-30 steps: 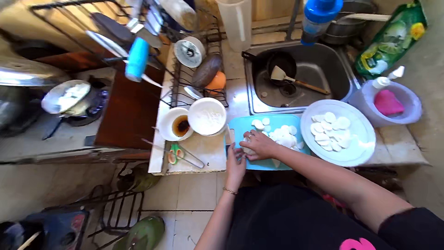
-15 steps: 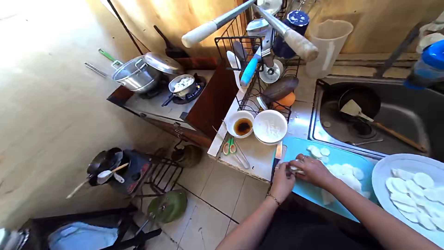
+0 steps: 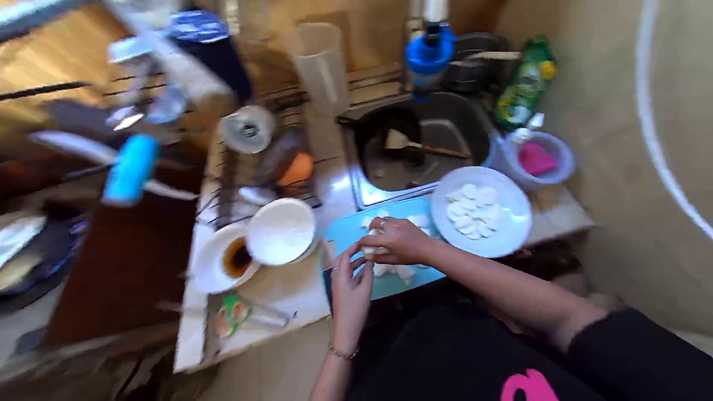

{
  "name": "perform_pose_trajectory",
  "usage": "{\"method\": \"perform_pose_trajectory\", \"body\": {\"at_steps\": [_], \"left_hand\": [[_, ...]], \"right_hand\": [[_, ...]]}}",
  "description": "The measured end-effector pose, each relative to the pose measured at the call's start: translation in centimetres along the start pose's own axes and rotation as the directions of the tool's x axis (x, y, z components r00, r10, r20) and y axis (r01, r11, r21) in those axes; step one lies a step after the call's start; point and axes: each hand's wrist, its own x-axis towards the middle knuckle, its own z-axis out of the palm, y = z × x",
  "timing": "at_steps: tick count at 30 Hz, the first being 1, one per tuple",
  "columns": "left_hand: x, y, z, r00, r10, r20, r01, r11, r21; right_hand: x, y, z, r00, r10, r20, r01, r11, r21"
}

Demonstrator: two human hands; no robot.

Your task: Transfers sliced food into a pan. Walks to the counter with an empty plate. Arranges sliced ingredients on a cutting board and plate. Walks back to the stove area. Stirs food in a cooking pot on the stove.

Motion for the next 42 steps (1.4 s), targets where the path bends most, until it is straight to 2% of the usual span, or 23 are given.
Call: {"method": "perform_pose_trajectory", "body": {"at_steps": [3,5,8,11,14,20,23,26,27,29,32,34,38,40,42], "left_hand": [[1.4,2.5,3.8,0.983,0.088,0.16,-0.085,0.996,-0.023],[2.5,3.9,6.8,0.943,0.118,0.312,-0.118,0.993,-0.019],[4.7,4.9,10.8,0.852,0.071,0.518,-0.108,0.993,0.042],[6.5,5.3,12.9,0.776,-0.021,0.631,-0.093,0.985,0.147],[7.1,5.0,12.2,0.8,0.0,0.6,-0.113,0.982,0.151],[6.7,2.7,5.8,0.915,0.05,0.399,-0.096,0.991,0.097],[5.4,1.0,2.7,0.957,0.039,0.288,-0.071,0.992,0.102],[3.5,-0.7,0.3,0.978,0.002,0.208,-0.024,0.994,0.107],[2.9,-1.2,-0.3,0.982,-0.013,0.186,-0.007,0.994,0.107],[1.7,-2.2,-1.4,0.987,-0.045,0.154,0.029,0.994,0.102],[0.5,-3.3,-2.6,0.987,-0.106,0.117,0.094,0.99,0.104],[0.3,-3.6,-3.3,0.989,-0.12,0.091,0.109,0.987,0.118],[1.3,-3.4,-3.5,0.993,-0.076,0.087,0.052,0.966,0.253],[3.1,-2.6,-3.0,0.985,-0.085,0.15,0.026,0.932,0.36],[5.6,-2.0,-1.7,0.972,-0.097,0.215,-0.015,0.884,0.467]], "right_hand": [[-4.2,1.3,-2.8,0.972,0.095,-0.216,-0.113,0.991,-0.074],[-7.3,2.4,-4.5,0.934,0.197,-0.298,-0.238,0.965,-0.108],[-11.0,4.6,-6.6,0.874,0.388,-0.293,-0.435,0.893,-0.114],[-12.9,6.3,-8.3,0.788,0.58,-0.208,-0.6,0.799,-0.047],[-14.1,7.1,-9.9,0.72,0.676,-0.159,-0.683,0.73,0.013],[-16.9,8.1,-11.2,0.667,0.696,-0.266,-0.696,0.709,0.113],[-17.6,8.1,-11.0,0.578,0.763,-0.29,-0.778,0.622,0.086],[-17.2,7.7,-9.3,0.503,0.843,-0.194,-0.852,0.52,0.053],[-16.7,7.4,-8.7,0.501,0.852,-0.152,-0.857,0.513,0.047],[-16.0,7.4,-8.1,0.558,0.82,-0.129,-0.823,0.566,0.039],[-15.6,7.8,-8.9,0.631,0.749,-0.202,-0.765,0.644,-0.001],[-15.3,7.7,-10.1,0.608,0.766,-0.207,-0.784,0.621,-0.006],[-15.0,6.6,-12.0,0.537,0.843,-0.039,-0.843,0.535,-0.051],[-14.0,5.6,-11.8,0.583,0.807,-0.093,-0.813,0.579,-0.065],[-12.0,4.7,-10.4,0.681,0.714,-0.163,-0.728,0.683,-0.054]]}}
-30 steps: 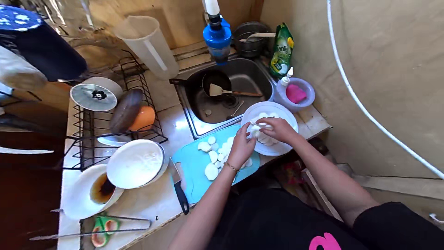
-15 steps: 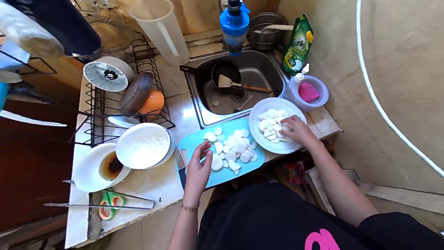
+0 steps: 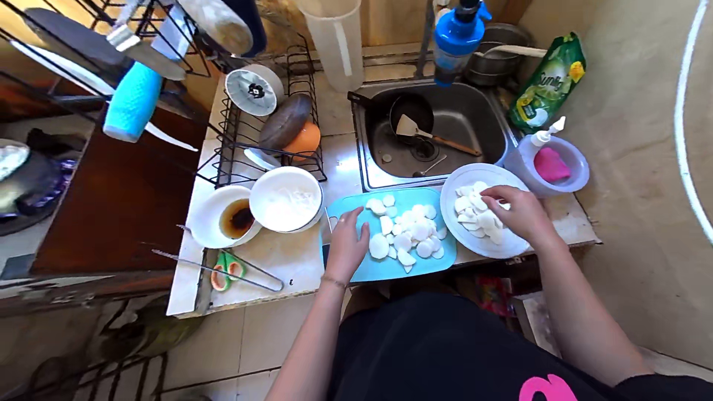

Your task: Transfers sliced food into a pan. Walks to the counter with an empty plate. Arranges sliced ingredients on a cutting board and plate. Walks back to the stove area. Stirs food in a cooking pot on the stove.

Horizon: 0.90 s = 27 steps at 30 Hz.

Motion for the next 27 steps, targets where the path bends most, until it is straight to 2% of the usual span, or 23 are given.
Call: {"method": "perform_pose_trajectory", "body": {"at_steps": [3,5,7,12,15,20,25,27], "left_hand": [[4.1,1.0,1.3,0.998,0.045,0.044,-0.05,0.992,0.117],[6.0,1.1,2.1,0.993,0.082,0.082,-0.095,0.981,0.168],[6.9,1.1,2.6,0.984,0.107,0.143,-0.136,0.967,0.214],[5.9,0.2,3.0,0.968,0.122,0.218,-0.178,0.951,0.254],[4.3,-0.6,2.8,0.968,0.106,0.226,-0.16,0.958,0.238],[1.2,-1.7,2.1,0.966,0.097,0.239,-0.141,0.974,0.178],[-0.5,-1.5,1.8,0.923,-0.001,0.384,-0.167,0.9,0.402],[-0.2,-1.3,1.6,0.918,-0.012,0.395,-0.158,0.905,0.396]], "right_hand": [[1.2,-4.4,3.6,0.984,-0.142,0.11,0.134,0.988,0.078],[1.2,-7.2,6.1,0.957,-0.159,0.244,0.141,0.986,0.089],[0.6,-8.7,8.8,0.941,-0.165,0.295,0.15,0.986,0.076],[0.0,-7.7,13.4,0.954,-0.024,0.297,0.061,0.992,-0.113],[-0.4,-6.7,14.5,0.967,-0.138,0.215,0.153,0.987,-0.057],[-0.6,-5.1,15.1,0.937,-0.311,0.156,0.319,0.947,-0.027],[-0.5,-5.1,15.3,0.913,-0.367,0.179,0.385,0.92,-0.08],[-0.2,-5.0,15.6,0.901,-0.411,0.136,0.424,0.902,-0.081]]}}
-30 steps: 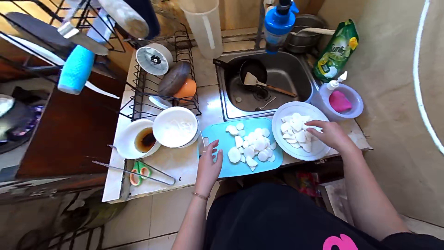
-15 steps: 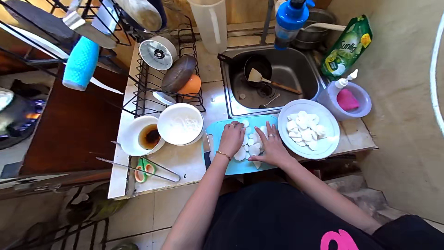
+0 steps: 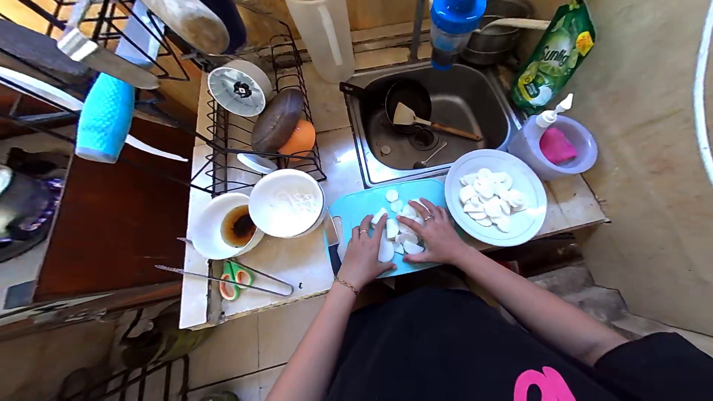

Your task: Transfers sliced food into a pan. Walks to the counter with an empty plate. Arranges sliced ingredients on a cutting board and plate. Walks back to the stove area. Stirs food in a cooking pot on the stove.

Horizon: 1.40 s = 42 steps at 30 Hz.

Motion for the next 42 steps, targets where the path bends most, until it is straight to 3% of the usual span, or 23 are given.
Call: {"method": "perform_pose_trajectory", "body": {"at_steps": [7,14,18,24,35,42], "left_hand": [[1.0,0.4,-1.0,0.999,-0.037,0.028,0.039,0.995,-0.088],[0.9,1.0,-1.2,0.994,-0.102,-0.028,0.095,0.976,-0.198],[0.9,1.3,-1.2,0.996,-0.072,-0.055,0.06,0.977,-0.205],[0.4,1.4,-0.9,0.994,-0.071,-0.08,0.052,0.974,-0.219],[0.4,0.2,-0.3,0.98,-0.146,-0.132,0.12,0.976,-0.182],[0.3,0.2,0.1,0.974,-0.13,-0.187,0.102,0.984,-0.149]], "right_hand": [[1.0,-0.1,-0.1,0.999,-0.046,-0.006,0.046,0.999,0.002],[1.7,0.7,1.4,0.922,-0.287,-0.26,0.286,0.957,-0.042],[1.8,0.9,2.0,0.867,-0.336,-0.367,0.333,0.94,-0.075],[2.0,0.9,1.9,0.849,-0.356,-0.391,0.361,0.93,-0.062],[3.0,-0.1,-0.9,0.941,-0.217,-0.258,0.262,0.952,0.155],[2.2,-0.8,-4.2,0.885,-0.139,-0.445,0.267,0.933,0.239]]}}
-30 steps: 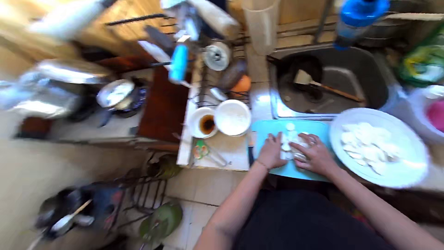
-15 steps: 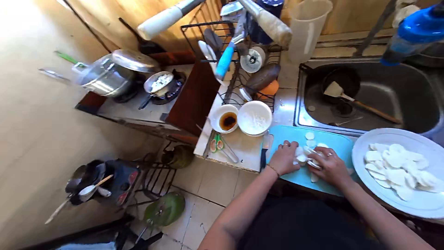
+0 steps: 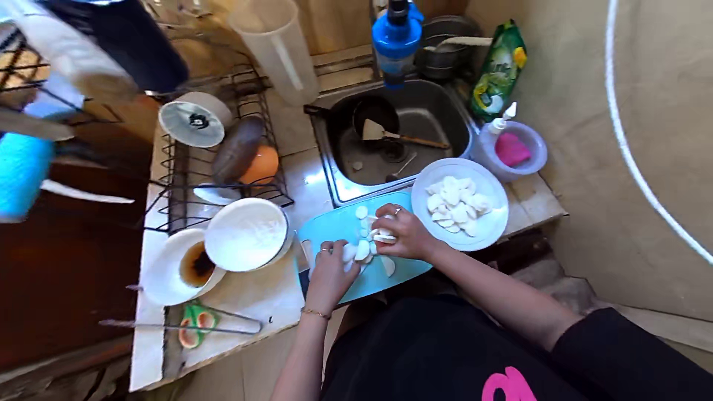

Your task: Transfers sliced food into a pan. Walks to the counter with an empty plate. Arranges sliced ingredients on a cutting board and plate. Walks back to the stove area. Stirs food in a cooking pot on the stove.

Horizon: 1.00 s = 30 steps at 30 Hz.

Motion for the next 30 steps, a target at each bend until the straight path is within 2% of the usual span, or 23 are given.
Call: {"method": "perform_pose_trajectory", "body": {"at_steps": [3,6,9,11,17,19,21,25,27,30], "left_hand": [[-0.1,0.5,0.0,1.0,-0.024,-0.014,0.024,0.999,0.023],[0.0,0.5,0.2,0.999,-0.023,-0.041,0.024,0.999,0.027],[-0.2,0.6,-0.2,0.998,-0.02,-0.063,0.019,1.0,-0.007],[-0.5,0.8,-0.8,0.997,-0.039,-0.061,0.037,0.999,-0.026],[-0.7,-0.4,-1.1,0.993,0.014,-0.116,-0.023,0.997,-0.074],[-0.6,-0.7,-1.0,0.992,0.018,-0.124,-0.031,0.995,-0.096],[-0.6,-0.8,-0.9,0.992,0.003,-0.122,-0.016,0.994,-0.107],[-0.6,-0.9,-0.8,0.99,-0.004,-0.143,-0.013,0.993,-0.117],[-0.8,-1.1,-0.8,0.987,0.012,-0.163,-0.033,0.991,-0.127],[-1.3,-1.2,-1.3,0.975,0.056,-0.213,-0.085,0.988,-0.128]], "right_hand": [[-0.6,1.0,-3.4,0.992,0.078,-0.103,-0.084,0.995,-0.058],[-2.0,3.3,-6.7,0.97,0.198,-0.138,-0.219,0.963,-0.158],[-2.9,5.0,-9.9,0.926,0.377,-0.003,-0.368,0.904,-0.216],[-3.4,5.7,-11.7,0.9,0.431,0.064,-0.405,0.882,-0.242],[-4.7,5.2,-16.5,0.763,0.646,0.027,-0.61,0.734,-0.3],[-5.4,5.0,-16.7,0.718,0.696,0.008,-0.656,0.681,-0.324],[-5.9,5.0,-15.9,0.67,0.74,0.06,-0.686,0.648,-0.33],[-6.0,5.8,-13.7,0.7,0.708,0.09,-0.647,0.683,-0.34],[-5.2,5.8,-14.3,0.689,0.718,0.102,-0.667,0.682,-0.298],[-4.8,6.2,-15.5,0.732,0.681,0.03,-0.662,0.721,-0.205]]}}
